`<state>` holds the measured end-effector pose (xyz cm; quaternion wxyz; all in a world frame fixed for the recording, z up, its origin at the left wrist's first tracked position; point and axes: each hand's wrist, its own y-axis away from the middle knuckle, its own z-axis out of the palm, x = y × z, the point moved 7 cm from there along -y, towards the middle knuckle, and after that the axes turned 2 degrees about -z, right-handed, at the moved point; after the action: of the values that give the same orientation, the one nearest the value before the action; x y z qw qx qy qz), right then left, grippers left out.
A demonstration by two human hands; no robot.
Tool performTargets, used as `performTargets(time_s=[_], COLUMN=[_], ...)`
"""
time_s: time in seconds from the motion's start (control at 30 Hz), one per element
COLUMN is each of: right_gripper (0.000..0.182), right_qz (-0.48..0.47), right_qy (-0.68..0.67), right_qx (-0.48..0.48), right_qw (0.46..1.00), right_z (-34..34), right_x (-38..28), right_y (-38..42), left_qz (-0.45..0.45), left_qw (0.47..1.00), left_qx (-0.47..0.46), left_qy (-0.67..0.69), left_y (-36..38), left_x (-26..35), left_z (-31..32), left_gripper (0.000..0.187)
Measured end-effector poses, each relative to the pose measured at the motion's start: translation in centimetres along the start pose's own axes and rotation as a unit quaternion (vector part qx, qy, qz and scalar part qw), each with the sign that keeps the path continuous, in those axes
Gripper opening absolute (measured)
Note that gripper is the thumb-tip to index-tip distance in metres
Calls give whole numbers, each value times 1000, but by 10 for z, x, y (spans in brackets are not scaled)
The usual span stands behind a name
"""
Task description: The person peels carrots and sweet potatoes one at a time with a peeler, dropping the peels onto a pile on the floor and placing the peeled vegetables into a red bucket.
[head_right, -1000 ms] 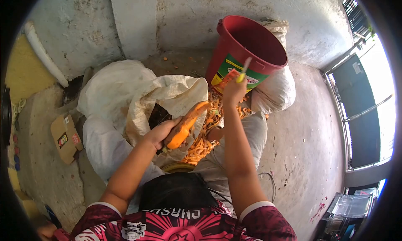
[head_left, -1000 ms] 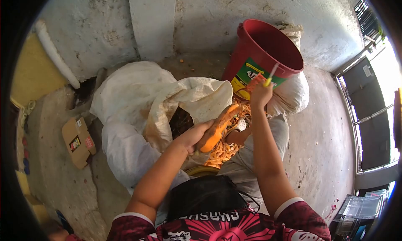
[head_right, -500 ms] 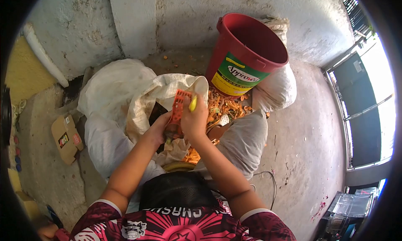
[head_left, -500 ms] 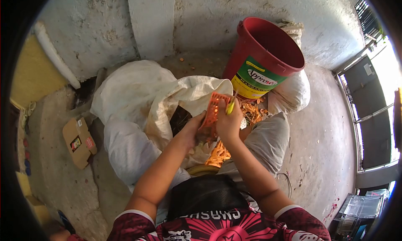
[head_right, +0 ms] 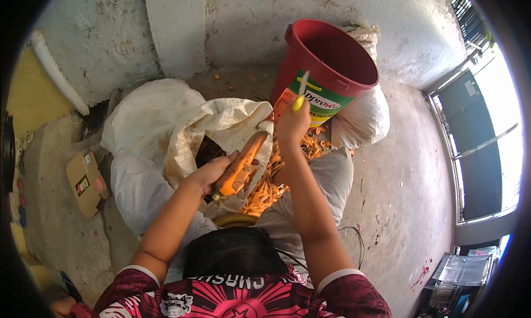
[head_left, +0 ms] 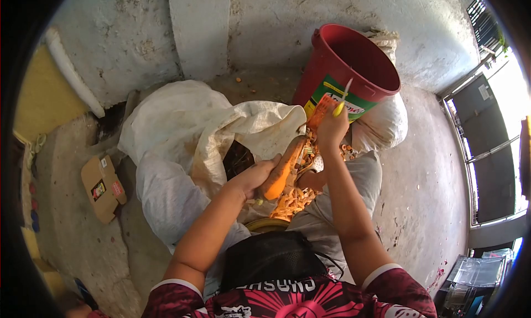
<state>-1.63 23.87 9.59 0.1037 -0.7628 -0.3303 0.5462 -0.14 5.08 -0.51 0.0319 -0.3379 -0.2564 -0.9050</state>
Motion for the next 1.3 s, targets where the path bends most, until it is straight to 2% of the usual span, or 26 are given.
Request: performTargets(time_s=[0.07, 0.13, 0.27, 0.3, 0.4, 0.43, 0.53, 0.63, 0.7, 0.8, 0.83, 0.9, 1.0, 1.07, 1.13, 1.17, 1.23, 1.3], right_gripper=[23, 23, 20, 19, 15, 15, 17, 22, 23, 23, 22, 20, 19, 20, 20, 22, 21, 18], right_qz=[0, 36, 43, 55, -8, -4, -9, -56, -49, -61, -69, -24, 3, -59, 58, 29, 44, 25], right_qy=[23, 33, -120, -184, -177, -230, -131, -49, -47, -34, -27, -38, -16, 59, -87, -18, -59, -70], right_qx=[44, 70, -25, -56, -155, -163, -193, -166, -177, -177, -175, -138, -75, 0, 7, 39, 1, -36], right_qw=[999, 996, 992, 980, 972, 960, 972, 983, 982, 982, 982, 989, 997, 996, 995, 999, 997, 997], right_z=[-1, -8, -4, -1, 1, -2, -1, -4, -2, 1, 2, 7, 9, 10, 23, 16, 10, 1], right_x=[28, 40, 25, 13, -35, -55, -62, -62, -61, -62, -62, -42, -19, 1, 68, 74, 50, 15], right_y=[-30, -50, -37, -19, 39, 56, 88, 95, 91, 84, 82, 64, 13, -22, -65, -77, -67, -41], left_qz=[-1, 18, 29, 26, 25, 32, 44, 39, 44, 54, 51, 47, 32, 32, 40, 33, 22, 32], left_qw=[999, 1000, 997, 994, 988, 986, 981, 981, 986, 994, 996, 997, 996, 999, 998, 999, 1000, 995], left_qx=[-17, -3, -24, 37, 35, 52, 87, 87, 74, -37, -7, 54, 52, 2, -47, -24, 20, 37], left_qy=[-36, 12, 73, 99, 150, 153, 169, 169, 139, 91, 71, 33, 66, 38, 19, 11, -2, 84], left_y=[4, 4, -3, -6, -11, -14, -15, -5, -2, -3, -4, -3, 6, 6, 7, 8, 11, -7], left_x=[2, 4, 10, 9, 10, 8, 7, 14, 17, 20, 20, 22, 14, 15, 14, 15, 18, 11], left_z=[10, 12, -2, -8, -12, -17, -17, -4, -1, 1, -2, -2, 4, 8, 17, 14, 12, 0], left_gripper=[43, 42, 42, 41, 39, 37, 33, 30, 27, 29, 30, 34, 39, 41, 41, 40, 40, 39])
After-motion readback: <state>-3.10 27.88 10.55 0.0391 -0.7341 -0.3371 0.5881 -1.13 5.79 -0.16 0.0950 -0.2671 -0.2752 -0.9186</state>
